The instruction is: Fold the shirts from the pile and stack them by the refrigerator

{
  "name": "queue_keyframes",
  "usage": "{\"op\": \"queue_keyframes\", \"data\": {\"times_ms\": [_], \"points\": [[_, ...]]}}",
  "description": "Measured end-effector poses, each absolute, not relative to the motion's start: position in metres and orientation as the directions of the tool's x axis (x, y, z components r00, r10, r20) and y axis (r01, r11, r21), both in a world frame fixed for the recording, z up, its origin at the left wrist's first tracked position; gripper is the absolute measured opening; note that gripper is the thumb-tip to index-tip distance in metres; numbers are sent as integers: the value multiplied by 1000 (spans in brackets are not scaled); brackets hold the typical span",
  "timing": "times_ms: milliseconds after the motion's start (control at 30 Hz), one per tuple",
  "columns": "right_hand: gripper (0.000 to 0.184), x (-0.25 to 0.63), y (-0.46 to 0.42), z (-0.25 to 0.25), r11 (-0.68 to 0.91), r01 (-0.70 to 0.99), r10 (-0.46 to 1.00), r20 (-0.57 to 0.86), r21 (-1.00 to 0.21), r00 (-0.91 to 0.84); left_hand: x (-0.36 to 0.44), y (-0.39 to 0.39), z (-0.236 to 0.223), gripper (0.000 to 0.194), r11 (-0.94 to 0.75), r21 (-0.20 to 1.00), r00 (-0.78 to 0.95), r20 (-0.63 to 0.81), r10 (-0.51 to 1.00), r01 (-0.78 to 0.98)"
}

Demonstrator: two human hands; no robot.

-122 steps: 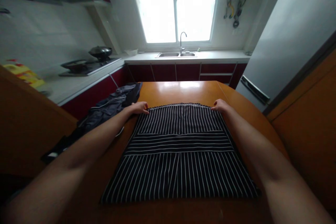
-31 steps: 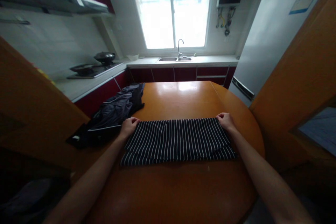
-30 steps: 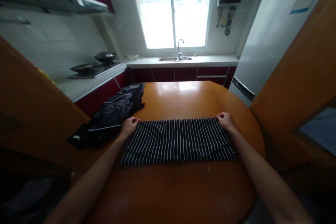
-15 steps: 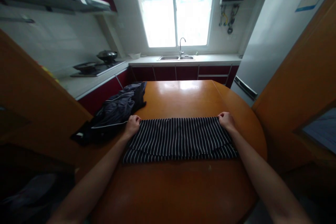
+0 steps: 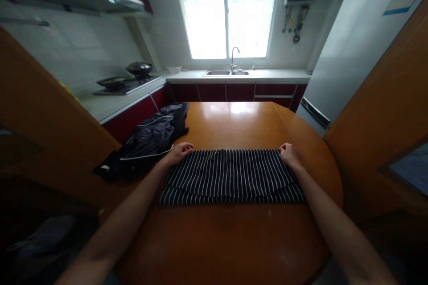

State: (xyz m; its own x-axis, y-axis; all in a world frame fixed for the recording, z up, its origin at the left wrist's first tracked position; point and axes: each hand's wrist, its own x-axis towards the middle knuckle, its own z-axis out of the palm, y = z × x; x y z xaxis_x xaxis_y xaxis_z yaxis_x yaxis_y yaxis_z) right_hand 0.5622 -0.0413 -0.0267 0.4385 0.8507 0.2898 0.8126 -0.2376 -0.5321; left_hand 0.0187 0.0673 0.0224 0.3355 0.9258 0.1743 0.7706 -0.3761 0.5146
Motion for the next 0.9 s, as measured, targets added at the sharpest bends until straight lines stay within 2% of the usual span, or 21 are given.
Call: {"op": "queue_keyframes", "data": {"times_ms": [167, 333, 433, 633, 767, 900], "points": [[15, 561, -44, -30, -217, 827, 834, 342, -518, 433, 19, 66, 23, 22, -464, 580, 436, 199, 878, 670], [17, 559, -48, -34, -204, 831, 821, 373, -517, 433, 14, 62, 17, 23, -437, 625, 332, 285, 899, 646], [18, 559, -51, -35, -204, 826, 827, 359, -526, 433, 5, 63, 18, 22, -388, 651, 284, 265, 921, 652], [18, 563, -52, -39, -167, 824, 826, 380, -542, 417, -20, 65, 21, 32, -306, 699, 223, 210, 952, 646], [19, 564, -53, -39, -161, 821, 833, 370, -548, 411, -23, 66, 18, 26, -324, 694, 256, 203, 945, 644], [22, 560, -55, -33, -222, 808, 846, 304, -546, 438, -23, 70, 13, 20, -355, 667, 275, 227, 934, 655]]}}
